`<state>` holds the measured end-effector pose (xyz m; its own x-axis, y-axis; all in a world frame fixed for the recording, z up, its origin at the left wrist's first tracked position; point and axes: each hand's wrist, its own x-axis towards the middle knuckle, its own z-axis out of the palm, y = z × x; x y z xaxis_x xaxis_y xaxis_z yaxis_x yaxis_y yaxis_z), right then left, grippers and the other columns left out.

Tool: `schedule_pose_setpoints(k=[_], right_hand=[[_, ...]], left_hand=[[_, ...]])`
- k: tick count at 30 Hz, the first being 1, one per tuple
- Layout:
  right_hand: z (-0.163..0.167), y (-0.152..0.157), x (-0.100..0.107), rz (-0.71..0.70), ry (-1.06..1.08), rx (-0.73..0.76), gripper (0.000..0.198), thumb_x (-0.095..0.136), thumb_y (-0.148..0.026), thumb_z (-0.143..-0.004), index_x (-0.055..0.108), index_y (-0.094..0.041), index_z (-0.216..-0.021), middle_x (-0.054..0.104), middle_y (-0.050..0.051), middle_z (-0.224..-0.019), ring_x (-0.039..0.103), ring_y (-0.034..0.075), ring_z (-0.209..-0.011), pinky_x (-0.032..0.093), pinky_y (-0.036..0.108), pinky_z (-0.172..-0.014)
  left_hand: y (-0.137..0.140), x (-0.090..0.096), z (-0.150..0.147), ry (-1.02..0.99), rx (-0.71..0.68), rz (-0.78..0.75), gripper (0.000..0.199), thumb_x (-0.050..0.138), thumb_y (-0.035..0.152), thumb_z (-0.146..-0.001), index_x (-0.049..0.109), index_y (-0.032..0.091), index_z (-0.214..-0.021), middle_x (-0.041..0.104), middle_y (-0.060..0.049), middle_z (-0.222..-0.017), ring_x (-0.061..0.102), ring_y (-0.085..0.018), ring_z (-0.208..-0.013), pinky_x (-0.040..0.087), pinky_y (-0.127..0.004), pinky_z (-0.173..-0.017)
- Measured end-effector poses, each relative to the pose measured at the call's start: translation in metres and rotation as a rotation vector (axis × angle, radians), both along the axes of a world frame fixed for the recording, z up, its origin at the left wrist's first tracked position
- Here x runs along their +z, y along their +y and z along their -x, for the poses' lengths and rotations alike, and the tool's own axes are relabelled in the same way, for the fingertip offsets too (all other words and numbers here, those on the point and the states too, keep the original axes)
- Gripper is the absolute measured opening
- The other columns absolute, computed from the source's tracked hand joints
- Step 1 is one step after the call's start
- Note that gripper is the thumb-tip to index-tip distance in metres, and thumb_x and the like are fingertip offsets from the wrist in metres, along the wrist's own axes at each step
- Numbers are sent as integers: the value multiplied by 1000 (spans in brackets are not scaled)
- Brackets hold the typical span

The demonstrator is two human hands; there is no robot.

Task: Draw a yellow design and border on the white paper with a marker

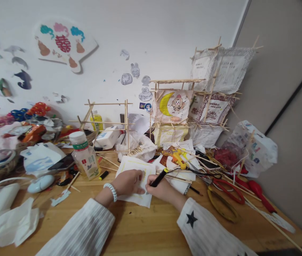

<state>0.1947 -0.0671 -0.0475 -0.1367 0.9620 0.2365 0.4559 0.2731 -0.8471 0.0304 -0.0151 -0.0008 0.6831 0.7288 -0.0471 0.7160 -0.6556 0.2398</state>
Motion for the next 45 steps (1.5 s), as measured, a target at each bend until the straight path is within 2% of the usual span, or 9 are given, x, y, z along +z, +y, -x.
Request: schedule_pose_setpoints(k=[26,30,45], right_hand=[[1,-2,6,5,-29,-33,15,55,-11,-67,48,-18,-55,45,-6,-52,42,10,-53,31,21,-50],[0,0,6,11,-31,-78,17,56,-12,-67,46,-19,-54,42,-7,-50,41,11,-52,30,20,-48],[0,3,2,0,-41,-86,16,56,-12,-67,47,-19,-55,41,-7,-48,41,10,-50,29,19,-46]], left_hand=[[0,-1,0,8,-16,-3,37,68,45,-63,56,22,-90,64,-3,-88,59,-23,-80,39,-28,-63],[0,-1,0,17,-10,-5,40,69,46,-62,57,22,-91,64,-4,-88,59,-24,-80,39,-29,-62],[3,-4,1,8,-17,-21,40,69,48,-61,56,22,-89,64,-4,-87,59,-24,-79,38,-29,-62]])
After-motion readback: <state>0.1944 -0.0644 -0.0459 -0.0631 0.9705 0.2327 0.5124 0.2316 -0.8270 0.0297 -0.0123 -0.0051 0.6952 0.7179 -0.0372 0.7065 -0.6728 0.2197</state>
